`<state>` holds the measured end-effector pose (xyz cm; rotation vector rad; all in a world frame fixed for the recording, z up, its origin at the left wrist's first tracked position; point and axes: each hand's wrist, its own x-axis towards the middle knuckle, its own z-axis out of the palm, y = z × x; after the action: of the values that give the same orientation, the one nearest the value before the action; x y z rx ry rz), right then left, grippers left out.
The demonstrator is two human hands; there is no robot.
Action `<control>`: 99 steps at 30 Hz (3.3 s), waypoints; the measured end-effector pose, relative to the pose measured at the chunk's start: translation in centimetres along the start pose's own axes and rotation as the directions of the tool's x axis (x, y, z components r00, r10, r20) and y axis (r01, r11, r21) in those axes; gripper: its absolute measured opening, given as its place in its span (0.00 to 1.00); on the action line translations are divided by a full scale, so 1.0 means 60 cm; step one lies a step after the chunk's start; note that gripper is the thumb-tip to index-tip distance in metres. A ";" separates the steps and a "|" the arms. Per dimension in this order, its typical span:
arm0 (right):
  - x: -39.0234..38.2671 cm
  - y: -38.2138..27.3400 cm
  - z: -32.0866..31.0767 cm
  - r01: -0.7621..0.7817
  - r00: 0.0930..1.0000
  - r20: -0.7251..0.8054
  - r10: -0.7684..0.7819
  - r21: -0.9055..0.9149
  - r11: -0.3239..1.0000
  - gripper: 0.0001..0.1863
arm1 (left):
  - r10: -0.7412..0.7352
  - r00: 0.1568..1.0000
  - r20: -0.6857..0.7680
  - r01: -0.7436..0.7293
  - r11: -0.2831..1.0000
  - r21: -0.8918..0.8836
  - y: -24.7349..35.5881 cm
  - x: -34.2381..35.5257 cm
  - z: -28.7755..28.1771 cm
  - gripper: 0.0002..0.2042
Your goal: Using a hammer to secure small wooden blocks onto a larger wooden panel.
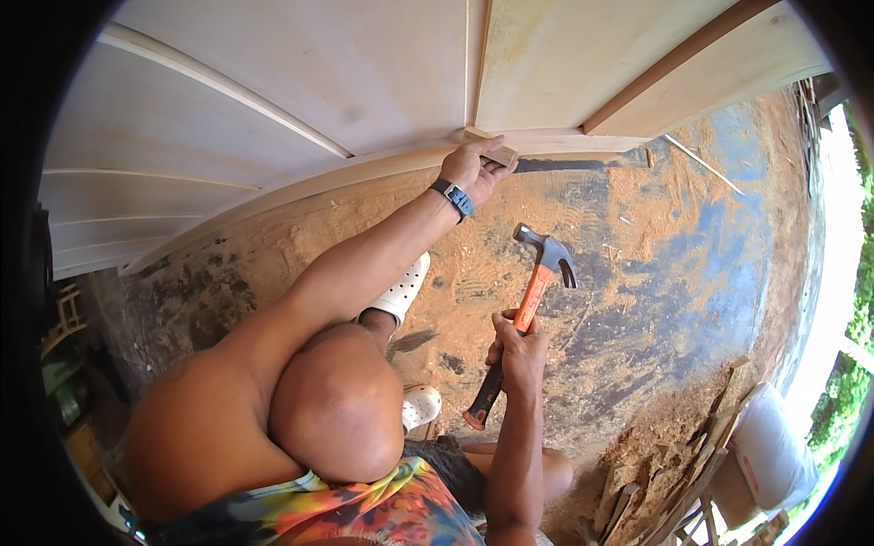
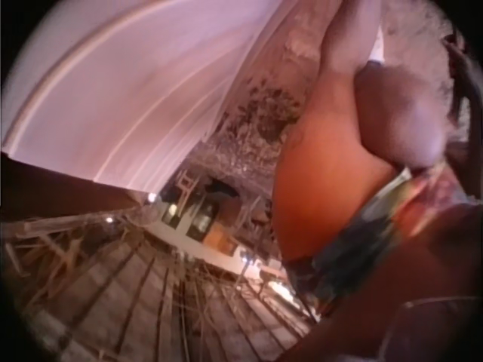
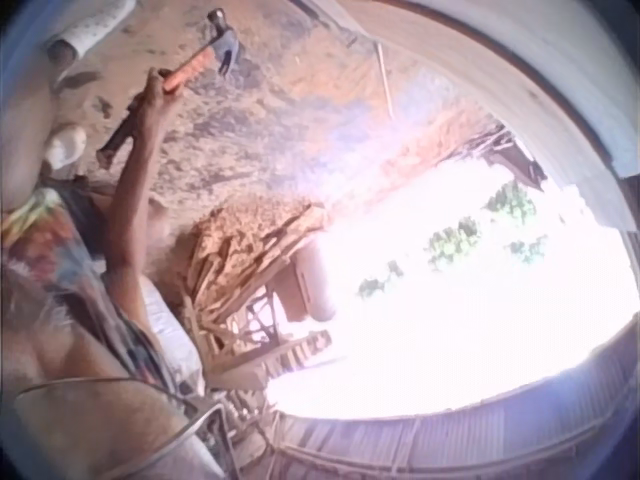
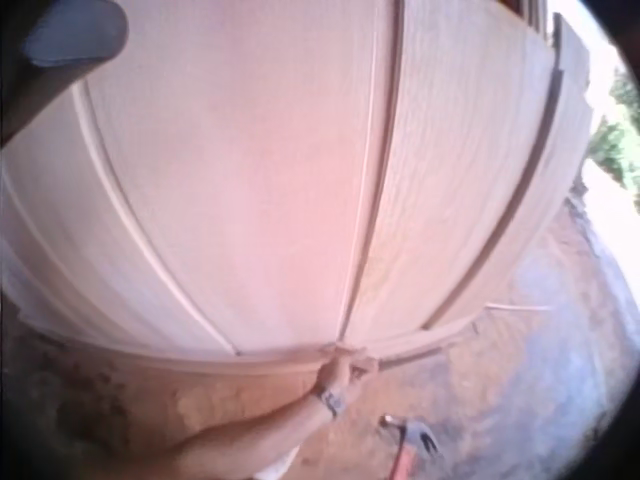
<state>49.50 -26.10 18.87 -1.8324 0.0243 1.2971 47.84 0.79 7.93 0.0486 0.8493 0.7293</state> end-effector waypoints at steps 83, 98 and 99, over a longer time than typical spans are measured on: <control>0.217 -0.160 -0.049 0.314 0.933 -0.047 -0.356 -0.378 0.871 0.11 | 0.286 0.953 -0.103 -0.170 0.783 0.599 0.010 -0.020 0.014 0.22; 0.246 -0.150 -0.012 0.297 0.945 -0.131 -0.298 -0.034 0.954 0.07 | 0.343 0.933 -0.110 -0.210 0.766 0.607 0.009 -0.017 0.012 0.22; 0.241 -0.143 0.029 0.258 0.959 -0.112 -0.261 -0.046 0.965 0.08 | 0.354 0.930 -0.101 -0.225 0.764 0.605 0.009 -0.011 0.006 0.22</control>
<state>58.76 -13.31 12.92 -1.8651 -0.1690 1.0115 47.52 0.89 8.77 0.6882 1.2701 0.7457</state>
